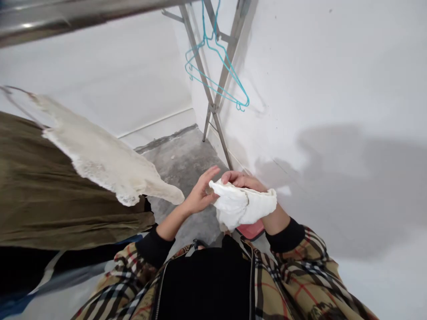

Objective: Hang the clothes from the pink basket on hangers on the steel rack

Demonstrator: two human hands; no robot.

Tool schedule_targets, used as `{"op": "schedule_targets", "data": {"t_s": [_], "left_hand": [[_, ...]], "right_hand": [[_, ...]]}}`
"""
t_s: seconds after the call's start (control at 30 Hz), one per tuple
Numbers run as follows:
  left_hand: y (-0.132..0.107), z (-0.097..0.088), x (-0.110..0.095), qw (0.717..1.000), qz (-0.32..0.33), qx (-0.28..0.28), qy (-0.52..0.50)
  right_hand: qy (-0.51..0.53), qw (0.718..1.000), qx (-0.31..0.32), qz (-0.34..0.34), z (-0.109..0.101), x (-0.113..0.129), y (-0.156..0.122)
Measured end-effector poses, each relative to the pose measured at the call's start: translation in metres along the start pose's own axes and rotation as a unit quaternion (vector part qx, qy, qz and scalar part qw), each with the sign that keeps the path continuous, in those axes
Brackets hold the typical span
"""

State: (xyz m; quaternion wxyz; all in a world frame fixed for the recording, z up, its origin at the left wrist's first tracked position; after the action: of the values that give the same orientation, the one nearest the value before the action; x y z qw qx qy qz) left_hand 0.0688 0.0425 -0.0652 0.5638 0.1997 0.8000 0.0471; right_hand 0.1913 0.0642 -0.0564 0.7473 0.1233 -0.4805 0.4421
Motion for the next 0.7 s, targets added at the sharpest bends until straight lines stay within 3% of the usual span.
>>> {"op": "schedule_targets", "data": {"t_s": [0.07,0.1,0.17,0.23,0.3,0.4,0.5,0.6,0.7], "left_hand": [[0.0,-0.015,-0.017,0.997,-0.039,0.045,-0.059],[-0.002,-0.027,-0.022,0.993,-0.069,0.038,-0.088],[-0.009,-0.059,-0.03,0.984,-0.115,-0.037,-0.13],[-0.017,-0.093,-0.041,0.975,-0.118,-0.126,-0.142],[-0.023,-0.119,-0.055,0.97,-0.108,-0.178,-0.128],[-0.025,-0.144,-0.077,0.974,-0.089,-0.192,-0.083],[-0.028,-0.163,-0.098,0.976,-0.074,-0.203,-0.019],[-0.035,-0.185,-0.107,0.965,-0.085,-0.245,0.041],[-0.044,-0.206,-0.106,0.95,-0.098,-0.291,0.061]], "right_hand": [[-0.001,0.999,0.039,-0.009,0.031,0.02,-0.002],[-0.012,0.999,0.045,-0.026,0.042,0.03,-0.004],[-0.064,0.995,0.033,-0.074,0.055,0.049,-0.011],[-0.173,0.977,-0.002,-0.123,0.058,0.065,-0.018],[-0.305,0.939,-0.038,-0.156,0.057,0.078,-0.02],[-0.47,0.864,-0.065,-0.172,0.056,0.09,-0.015],[-0.566,0.798,-0.073,-0.195,0.06,0.099,-0.005],[-0.608,0.756,-0.106,-0.218,0.058,0.107,0.004],[-0.62,0.738,-0.154,-0.215,0.048,0.115,0.012]]}}
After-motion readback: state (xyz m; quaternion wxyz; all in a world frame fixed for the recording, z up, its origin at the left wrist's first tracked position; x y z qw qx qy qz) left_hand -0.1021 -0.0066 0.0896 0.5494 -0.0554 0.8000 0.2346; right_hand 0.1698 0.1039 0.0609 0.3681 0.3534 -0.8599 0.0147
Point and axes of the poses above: each hand's wrist, its own y-axis towards the middle knuckle, its own z-axis out of the palm, x = y × z, the point moved 8 cm from there along y, towards the middle knuckle
